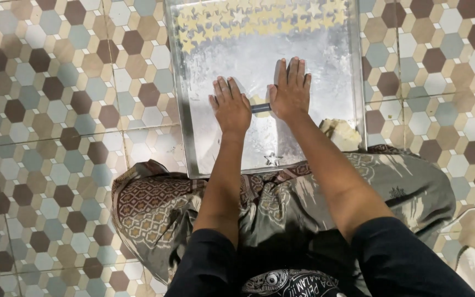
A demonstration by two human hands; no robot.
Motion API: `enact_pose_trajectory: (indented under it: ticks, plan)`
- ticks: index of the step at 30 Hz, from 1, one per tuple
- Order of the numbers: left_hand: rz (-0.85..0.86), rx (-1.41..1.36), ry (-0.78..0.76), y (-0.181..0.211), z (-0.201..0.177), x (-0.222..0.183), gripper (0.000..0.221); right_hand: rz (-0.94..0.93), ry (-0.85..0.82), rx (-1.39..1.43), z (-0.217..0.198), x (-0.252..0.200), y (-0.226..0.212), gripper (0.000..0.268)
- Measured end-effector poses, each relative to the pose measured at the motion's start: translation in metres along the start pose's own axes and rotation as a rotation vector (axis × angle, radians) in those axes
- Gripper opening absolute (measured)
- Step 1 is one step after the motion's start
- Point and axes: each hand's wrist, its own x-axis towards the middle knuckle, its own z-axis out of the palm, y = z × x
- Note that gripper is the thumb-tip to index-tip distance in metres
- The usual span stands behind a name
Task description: Flattening small pieces of dough using a metal rod on a tray to create star-shaped cookies.
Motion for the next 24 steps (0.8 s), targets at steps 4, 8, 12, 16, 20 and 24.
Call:
enact_pose_trajectory:
  ticks: [4, 8, 12, 16, 20, 24]
  plan:
    - [0.017, -0.01, 0.009, 0.0, -0.002, 0.015, 0.06, 0.009, -0.001, 0.004, -0.014, 0.01, -0.008, 0.071]
    - [0.048, -0.015, 0.033, 0.0, -0.004, 0.022, 0.06, 0.017, 0.011, 0.008, -0.021, 0.012, -0.012, 0.073]
    - [0.071, -0.014, 0.072, -0.001, -0.004, 0.022, 0.06, 0.017, 0.001, 0.011, -0.025, 0.008, -0.012, 0.073]
    - [0.088, 0.01, 0.08, -0.002, -0.002, 0.008, 0.06, 0.004, -0.007, 0.019, -0.013, -0.007, -0.006, 0.074]
    - [0.127, 0.027, 0.074, -0.006, 0.004, -0.009, 0.058, -0.003, 0.054, 0.003, 0.004, -0.026, -0.002, 0.074]
    - [0.176, 0.049, 0.113, -0.013, 0.014, -0.024, 0.058, -0.045, 0.115, -0.012, 0.021, -0.042, 0.002, 0.075]
